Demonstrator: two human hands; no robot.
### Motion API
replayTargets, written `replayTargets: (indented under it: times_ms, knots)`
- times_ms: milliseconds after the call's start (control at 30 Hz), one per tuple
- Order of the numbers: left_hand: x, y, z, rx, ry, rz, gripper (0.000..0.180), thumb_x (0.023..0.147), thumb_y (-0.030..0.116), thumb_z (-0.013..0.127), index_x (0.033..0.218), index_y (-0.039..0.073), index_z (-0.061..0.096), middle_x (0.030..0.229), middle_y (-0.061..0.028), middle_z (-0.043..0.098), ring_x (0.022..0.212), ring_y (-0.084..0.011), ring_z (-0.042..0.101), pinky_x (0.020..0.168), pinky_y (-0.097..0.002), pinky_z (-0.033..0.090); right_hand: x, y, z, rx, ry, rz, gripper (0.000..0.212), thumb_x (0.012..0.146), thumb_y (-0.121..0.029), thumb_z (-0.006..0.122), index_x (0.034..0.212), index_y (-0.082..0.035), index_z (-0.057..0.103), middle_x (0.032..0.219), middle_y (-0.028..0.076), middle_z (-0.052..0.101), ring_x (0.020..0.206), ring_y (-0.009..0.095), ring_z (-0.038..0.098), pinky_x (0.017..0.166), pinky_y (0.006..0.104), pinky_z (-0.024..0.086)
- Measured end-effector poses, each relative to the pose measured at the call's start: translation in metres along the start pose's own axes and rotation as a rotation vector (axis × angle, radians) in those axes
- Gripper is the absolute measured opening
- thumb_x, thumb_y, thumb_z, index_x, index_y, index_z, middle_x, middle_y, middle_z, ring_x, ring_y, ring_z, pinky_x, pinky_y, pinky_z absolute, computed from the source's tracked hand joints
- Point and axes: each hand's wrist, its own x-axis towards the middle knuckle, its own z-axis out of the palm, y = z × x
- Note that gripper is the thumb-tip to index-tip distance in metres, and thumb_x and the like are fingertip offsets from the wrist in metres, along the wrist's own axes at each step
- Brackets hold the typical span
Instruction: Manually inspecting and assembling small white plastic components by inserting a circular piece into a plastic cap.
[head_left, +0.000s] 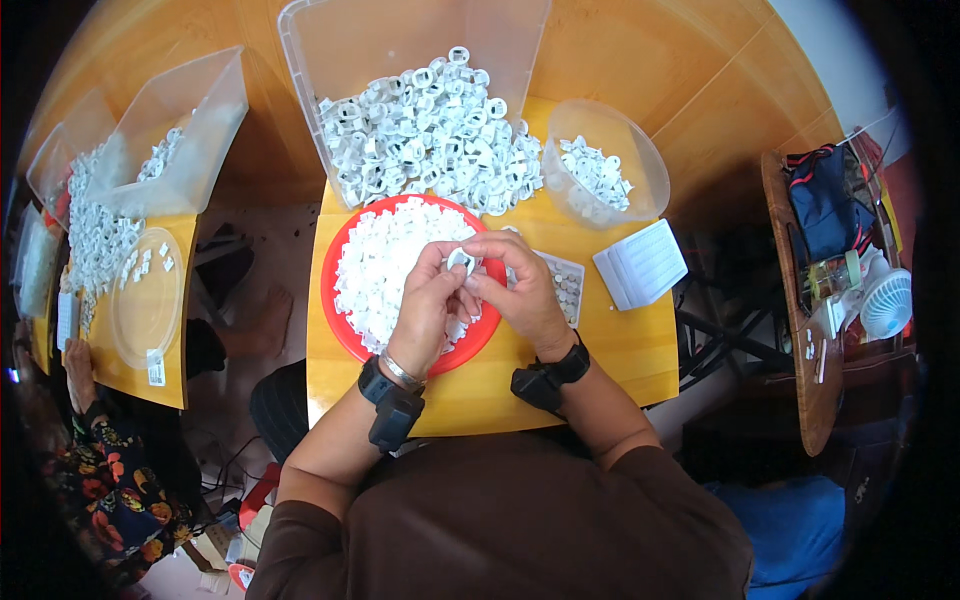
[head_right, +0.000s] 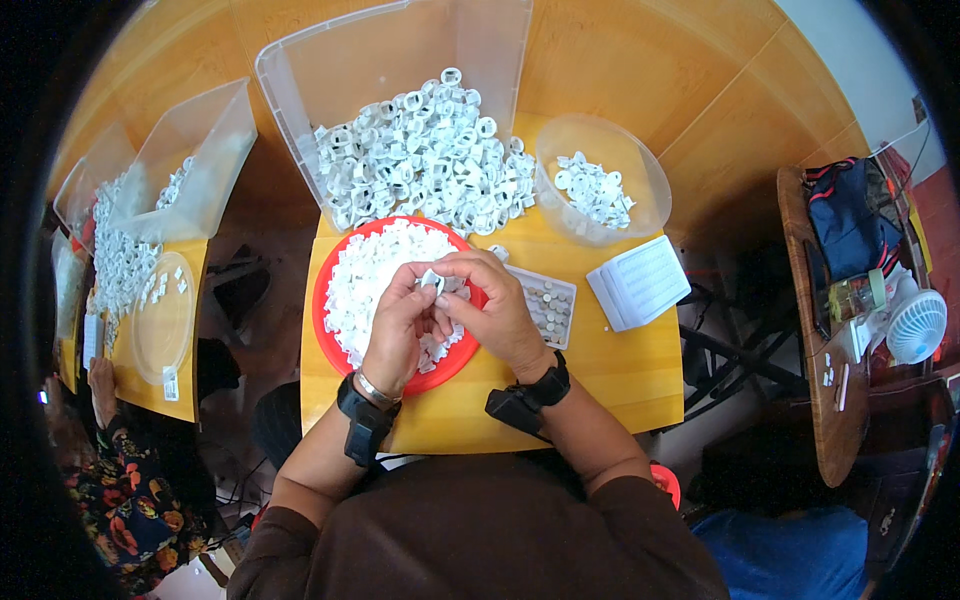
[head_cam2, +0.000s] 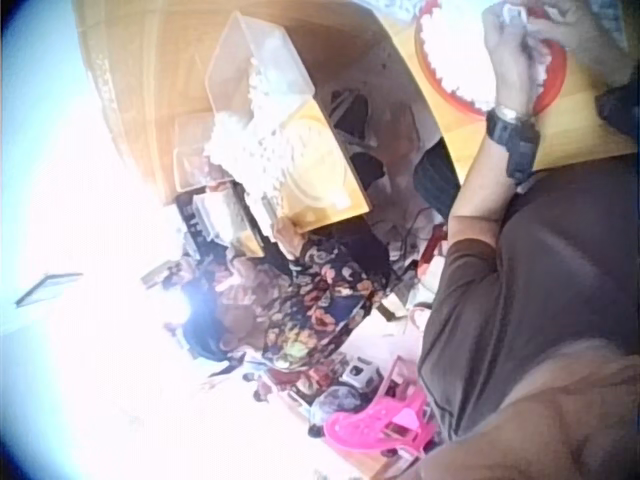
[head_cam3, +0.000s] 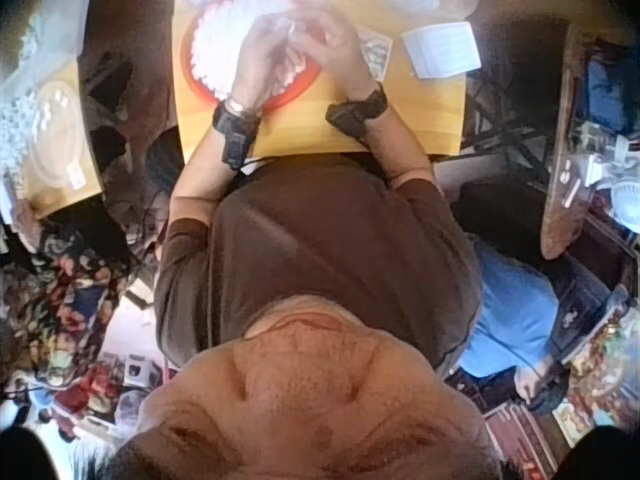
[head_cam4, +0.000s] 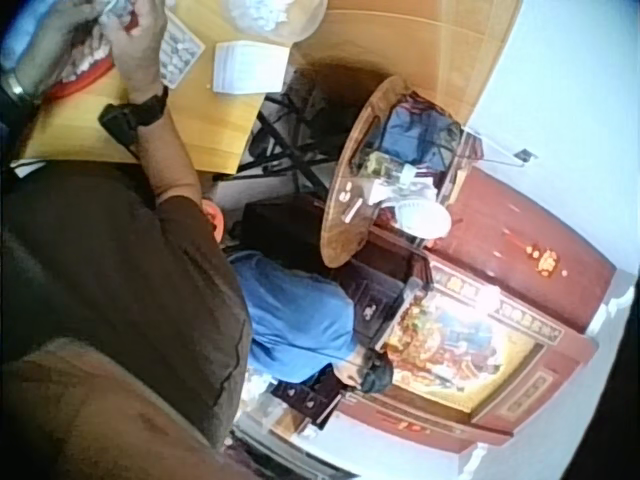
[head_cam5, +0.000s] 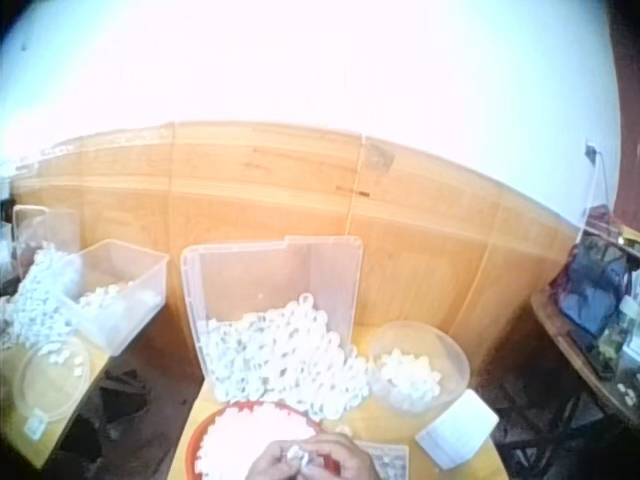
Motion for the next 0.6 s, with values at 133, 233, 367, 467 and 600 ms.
replayTargets:
  times_ms: [133, 233, 367, 467, 600]
  knots:
    - [0.002, -0.004, 0.001, 0.075, 0.053, 0.053, 0.022, 0.096, 0.013, 0.044, 0.116, 0.006, 0.049, 0.082, -0.0067, 0.061, 0.060, -0.0121, 0.057, 0.053, -0.0224, 0.046, 0.002, -0.011, 0.001, -0.066, 0.052, -0.053, 0.037, 0.072, 0.000, 0.070, 0.107, -0.004, 0.064, 0.105, 0.010, 0.062, 0.099, 0.025, 0.060, 0.087, 0.0337, 0.048]
    - [0.000, -0.003, 0.003, 0.108, 0.047, 0.024, 0.020, 0.096, 0.012, 0.044, 0.113, 0.005, 0.050, 0.081, -0.0065, 0.061, 0.062, -0.0122, 0.057, 0.055, -0.0227, 0.046, 0.001, -0.005, -0.001, -0.180, 0.084, -0.110, 0.035, 0.069, 0.000, 0.072, 0.104, -0.004, 0.065, 0.100, 0.010, 0.063, 0.093, 0.026, 0.059, 0.081, 0.0345, 0.049]
    - [0.001, -0.001, -0.002, -0.044, 0.027, 0.007, 0.018, 0.096, 0.008, 0.044, 0.111, 0.001, 0.052, 0.081, -0.0064, 0.061, 0.066, -0.0112, 0.059, 0.058, -0.0217, 0.047, 0.002, 0.004, -0.004, -0.244, 0.102, -0.182, 0.031, 0.068, -0.001, 0.073, 0.099, -0.005, 0.066, 0.092, 0.008, 0.064, 0.085, 0.026, 0.059, 0.074, 0.0349, 0.048]
    - [0.001, 0.001, 0.000, -0.080, 0.020, -0.013, 0.019, 0.096, 0.009, 0.044, 0.111, 0.000, 0.052, 0.084, -0.0082, 0.062, 0.068, -0.0130, 0.061, 0.060, -0.0231, 0.049, -0.001, 0.001, -0.004, -0.190, 0.149, -0.125, 0.029, 0.070, -0.001, 0.073, 0.098, -0.005, 0.067, 0.089, 0.008, 0.064, 0.081, 0.025, 0.060, 0.072, 0.0341, 0.048]
    - [0.004, 0.001, -0.002, -0.171, 0.014, -0.008, 0.019, 0.097, 0.010, 0.043, 0.109, -0.001, 0.051, 0.087, -0.0120, 0.063, 0.068, -0.0155, 0.062, 0.062, -0.0252, 0.052, -0.002, 0.005, -0.008, -0.182, 0.121, -0.117, 0.024, 0.074, -0.001, 0.070, 0.097, -0.005, 0.067, 0.086, 0.009, 0.065, 0.079, 0.025, 0.060, 0.070, 0.0330, 0.048]
